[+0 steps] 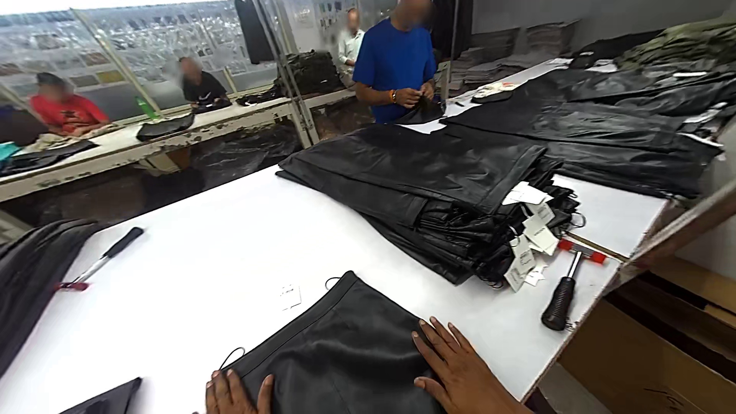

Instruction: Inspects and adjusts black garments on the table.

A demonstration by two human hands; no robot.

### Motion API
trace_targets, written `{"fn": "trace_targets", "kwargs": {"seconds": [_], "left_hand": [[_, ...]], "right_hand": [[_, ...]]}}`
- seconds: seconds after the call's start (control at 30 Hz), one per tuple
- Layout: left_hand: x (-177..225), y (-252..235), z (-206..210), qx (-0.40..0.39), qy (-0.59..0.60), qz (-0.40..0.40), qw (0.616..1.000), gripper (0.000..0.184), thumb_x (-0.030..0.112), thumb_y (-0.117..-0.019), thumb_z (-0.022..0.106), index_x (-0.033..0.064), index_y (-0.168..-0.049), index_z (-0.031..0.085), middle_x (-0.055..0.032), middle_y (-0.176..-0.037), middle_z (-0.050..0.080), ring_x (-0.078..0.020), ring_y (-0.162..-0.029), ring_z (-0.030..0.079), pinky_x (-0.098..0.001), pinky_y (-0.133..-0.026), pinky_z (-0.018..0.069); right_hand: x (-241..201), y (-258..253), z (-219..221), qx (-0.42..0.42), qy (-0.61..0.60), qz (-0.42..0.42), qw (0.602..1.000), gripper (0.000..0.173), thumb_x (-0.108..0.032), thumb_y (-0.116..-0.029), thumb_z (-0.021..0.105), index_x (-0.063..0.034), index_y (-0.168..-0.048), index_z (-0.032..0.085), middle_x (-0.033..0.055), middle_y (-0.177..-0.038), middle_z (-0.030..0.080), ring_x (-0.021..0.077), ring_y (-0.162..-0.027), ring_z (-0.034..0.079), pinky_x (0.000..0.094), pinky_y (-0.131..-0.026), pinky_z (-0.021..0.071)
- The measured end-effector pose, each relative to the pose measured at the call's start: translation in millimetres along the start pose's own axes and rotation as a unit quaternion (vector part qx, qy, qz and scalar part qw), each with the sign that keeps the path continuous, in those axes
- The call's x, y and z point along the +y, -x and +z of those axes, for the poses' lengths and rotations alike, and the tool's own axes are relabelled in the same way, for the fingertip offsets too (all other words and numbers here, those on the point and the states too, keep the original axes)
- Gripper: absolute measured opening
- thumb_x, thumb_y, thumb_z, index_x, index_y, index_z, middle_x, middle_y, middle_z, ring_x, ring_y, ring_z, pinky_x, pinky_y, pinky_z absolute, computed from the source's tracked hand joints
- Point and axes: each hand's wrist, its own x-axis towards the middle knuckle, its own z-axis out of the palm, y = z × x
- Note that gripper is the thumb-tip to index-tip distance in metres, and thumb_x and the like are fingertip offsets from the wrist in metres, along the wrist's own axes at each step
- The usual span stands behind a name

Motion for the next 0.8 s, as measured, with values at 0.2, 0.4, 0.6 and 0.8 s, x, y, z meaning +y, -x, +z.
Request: {"fn": "trace_targets", "kwargs": {"seconds": [0.2,0.4,0.6,0.8], "left_hand": [[-0.7,-47.5,12.1,0.038,0.015,0.010,0.999,0.103,0.077,-0.0964,0.023,-0.0078,-0.154,0.037,-0.0301,-0.160,0.034,-0.0465,-0.151,0.031,-0.0718,-0.118,0.0195],[-12.4,-162.2,24.5,-0.066,0.000,0.007,0.998,0.096,0.072,-0.0997,0.023,-0.0021,-0.160,0.028,-0.0223,-0.169,0.019,-0.0377,-0.158,0.014,-0.0662,-0.123,0.0088],[9.4,-170.4,7.8,-0.033,-0.058,-0.053,0.996,0.073,0.054,-0.1054,0.042,0.0061,-0.160,0.032,-0.0253,-0.167,0.020,-0.0424,-0.155,0.021,-0.0665,-0.121,0.0169],[-41.0,-9.2,-68.6,-0.052,0.159,-0.138,0.976,0.040,0.028,-0.1014,0.062,0.0019,-0.132,0.066,-0.0247,-0.128,0.065,-0.0421,-0.110,0.067,-0.0641,-0.093,0.0525]], "right_hand": [[8.8,-59.3,28.2,-0.066,0.050,0.035,0.996,0.093,-0.078,-0.0971,0.018,-0.0126,-0.161,0.034,0.0143,-0.166,0.031,0.0353,-0.154,0.026,0.0676,-0.122,0.0152],[-1.3,-149.1,59.1,-0.036,0.072,0.053,0.995,0.092,-0.075,-0.0986,0.016,-0.0095,-0.160,0.035,0.0159,-0.166,0.031,0.0371,-0.154,0.026,0.0676,-0.121,0.0144],[6.5,-174.5,62.2,-0.026,0.049,0.051,0.997,0.084,-0.071,-0.1005,0.021,-0.0143,-0.160,0.037,0.0198,-0.164,0.033,0.0416,-0.149,0.036,0.0634,-0.119,0.0272],[68.7,-88.9,-0.9,-0.036,-0.173,0.105,0.979,0.040,-0.029,-0.1024,0.058,-0.0024,-0.132,0.064,0.0236,-0.111,0.069,0.0395,-0.095,0.069,0.0622,-0.082,0.0552]]}}
